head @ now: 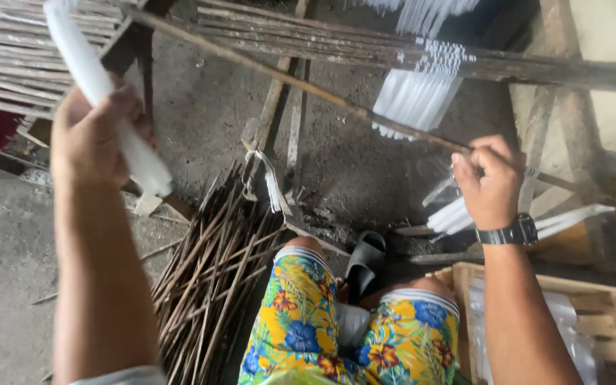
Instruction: The person is removing finished white candles from a drying rack and placing them into individual plastic bags for packaging.
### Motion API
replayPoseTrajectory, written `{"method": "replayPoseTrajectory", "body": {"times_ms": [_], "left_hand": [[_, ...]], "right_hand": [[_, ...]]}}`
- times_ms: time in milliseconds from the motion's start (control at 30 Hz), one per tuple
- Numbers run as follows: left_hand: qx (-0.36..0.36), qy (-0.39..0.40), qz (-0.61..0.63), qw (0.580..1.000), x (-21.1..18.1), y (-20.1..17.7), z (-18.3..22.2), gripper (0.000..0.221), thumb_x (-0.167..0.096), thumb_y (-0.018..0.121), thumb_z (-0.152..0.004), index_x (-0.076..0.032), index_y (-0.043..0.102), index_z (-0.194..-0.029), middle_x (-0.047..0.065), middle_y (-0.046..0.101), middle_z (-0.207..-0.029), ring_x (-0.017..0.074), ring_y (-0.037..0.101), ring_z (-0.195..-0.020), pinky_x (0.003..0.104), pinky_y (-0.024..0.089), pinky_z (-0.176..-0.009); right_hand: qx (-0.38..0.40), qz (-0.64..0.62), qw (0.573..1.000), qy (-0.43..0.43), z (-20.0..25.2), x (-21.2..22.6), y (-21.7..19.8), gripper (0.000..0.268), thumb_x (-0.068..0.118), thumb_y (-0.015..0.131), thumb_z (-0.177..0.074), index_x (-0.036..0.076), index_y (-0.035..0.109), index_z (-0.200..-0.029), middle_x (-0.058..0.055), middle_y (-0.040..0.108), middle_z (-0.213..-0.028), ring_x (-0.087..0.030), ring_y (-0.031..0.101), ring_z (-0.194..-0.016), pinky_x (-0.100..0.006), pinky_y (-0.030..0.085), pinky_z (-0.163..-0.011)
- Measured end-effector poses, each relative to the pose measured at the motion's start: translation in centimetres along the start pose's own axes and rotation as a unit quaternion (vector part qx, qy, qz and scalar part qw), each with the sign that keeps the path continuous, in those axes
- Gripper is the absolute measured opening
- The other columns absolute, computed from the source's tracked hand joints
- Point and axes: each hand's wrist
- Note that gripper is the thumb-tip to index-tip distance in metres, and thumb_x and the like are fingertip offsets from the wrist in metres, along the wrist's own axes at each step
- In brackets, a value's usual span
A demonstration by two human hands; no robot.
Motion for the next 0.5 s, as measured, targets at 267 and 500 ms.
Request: {"method": "replayPoseTrajectory", "body": {"times_ms": [267, 500], "left_hand": [[0.010, 0.132, 0.239, 0.962, 7.5, -5.6, -4.5, 0.019, -0.021, 0.046, -0.084, -0.016, 0.048, -0.067, 0.001, 0.045, -0.057, 0.0133, 0.048, -0.051, 0.027, 0.042, -0.045], [0.344, -0.144, 0.193, 0.908, 20.1, 4.2, 8.1, 0.032, -0.018, 0.064, -0.059, 0.002, 0.052, -0.080, 0.010, 0.052, -0.053, 0.0172, 0.050, -0.038, 0.029, 0.046, -0.033]], "right_hand": [[0.103, 0.027, 0.992, 0.068, 1.1, 0.1, 5.3, 0.022, 0.015, 0.065, -0.079, 0.001, 0.059, -0.063, -0.012, 0.055, -0.079, -0.022, 0.049, -0.068, -0.035, 0.040, -0.059], [0.055, 0.061, 0.996, 0.030, 2.4, 6.3, 1.7, 0.018, 0.020, 0.058, -0.080, 0.009, 0.053, -0.067, -0.006, 0.054, -0.093, -0.028, 0.048, -0.081, -0.039, 0.033, -0.072]]}}
Point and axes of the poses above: each hand's wrist, its own z-axis away from the middle knuckle, its own y-axis out of the palm, x = y × z
